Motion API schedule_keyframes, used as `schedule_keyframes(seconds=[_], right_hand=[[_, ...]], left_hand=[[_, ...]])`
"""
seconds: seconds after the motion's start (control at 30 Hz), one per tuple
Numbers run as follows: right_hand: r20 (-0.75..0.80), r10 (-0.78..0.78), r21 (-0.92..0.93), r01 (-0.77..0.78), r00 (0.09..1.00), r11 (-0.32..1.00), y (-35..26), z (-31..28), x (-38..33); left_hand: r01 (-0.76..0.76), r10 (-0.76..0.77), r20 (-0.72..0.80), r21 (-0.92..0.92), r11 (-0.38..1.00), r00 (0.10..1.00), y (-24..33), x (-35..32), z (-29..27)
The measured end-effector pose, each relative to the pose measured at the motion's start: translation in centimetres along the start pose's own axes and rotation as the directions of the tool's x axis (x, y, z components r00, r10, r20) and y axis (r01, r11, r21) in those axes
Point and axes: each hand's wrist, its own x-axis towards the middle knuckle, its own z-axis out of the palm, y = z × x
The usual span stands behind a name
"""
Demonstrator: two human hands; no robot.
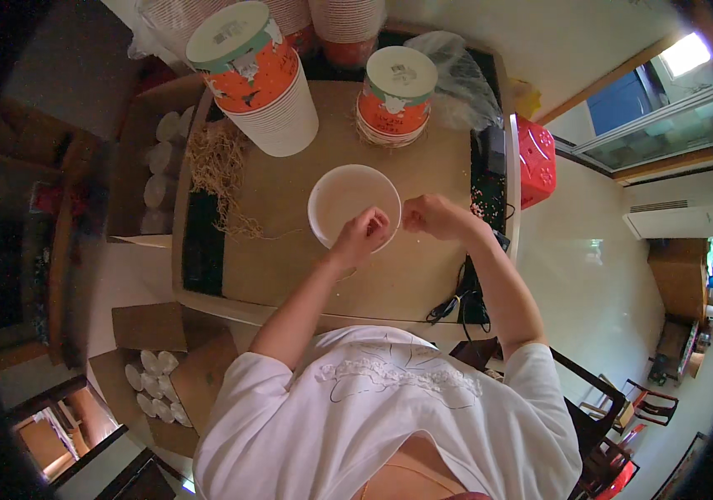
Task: Attaching string handles to decorative paper buckets for packaging.
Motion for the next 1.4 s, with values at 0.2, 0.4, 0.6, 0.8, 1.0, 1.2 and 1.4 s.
schedule_keyframes(seconds=[0.2, 0.4, 0.6, 0.8, 1.0, 1.2, 1.4], right_hand=[[-0.226, 0.030, 0.030, -0.024, 0.974, 0.999, -2.0, 0.1, -0.2], [-0.382, -0.194, -0.057, 0.187, 0.903, 0.981, -2.8, 0.0, -1.2], [-0.223, -0.267, -0.221, 0.218, 0.937, 0.951, -2.0, 0.7, -1.3], [-0.254, -0.305, -0.294, 0.227, 0.918, 0.929, -2.4, 0.3, -0.9], [-0.314, -0.466, -0.297, 0.380, 0.827, 0.876, -1.2, 1.1, 2.2], [-0.219, -0.269, -0.216, 0.222, 0.938, 0.951, -0.7, 1.8, 3.7], [-0.175, -0.197, -0.173, 0.166, 0.965, 0.971, -0.4, 2.1, 4.1]], left_hand=[[0.143, -0.146, 0.025, 0.089, 0.986, 0.989, 1.8, 0.3, 0.8], [0.088, -0.085, -0.050, 0.043, 0.995, 0.995, 0.5, 0.0, 1.1], [0.146, -0.146, 0.011, 0.018, 0.989, 0.989, 0.9, 0.4, 1.0], [0.095, -0.096, -0.150, -0.010, 0.995, 0.984, -0.1, -0.5, 0.9], [-0.082, 0.103, -0.038, 0.367, 0.927, 0.994, 2.0, -1.3, -0.7], [-0.246, 0.309, 0.045, 0.720, 0.650, 0.950, 3.0, -1.8, -1.6], [-0.121, 0.291, -0.031, 0.864, 0.489, 0.956, 1.5, 0.0, -0.3]])
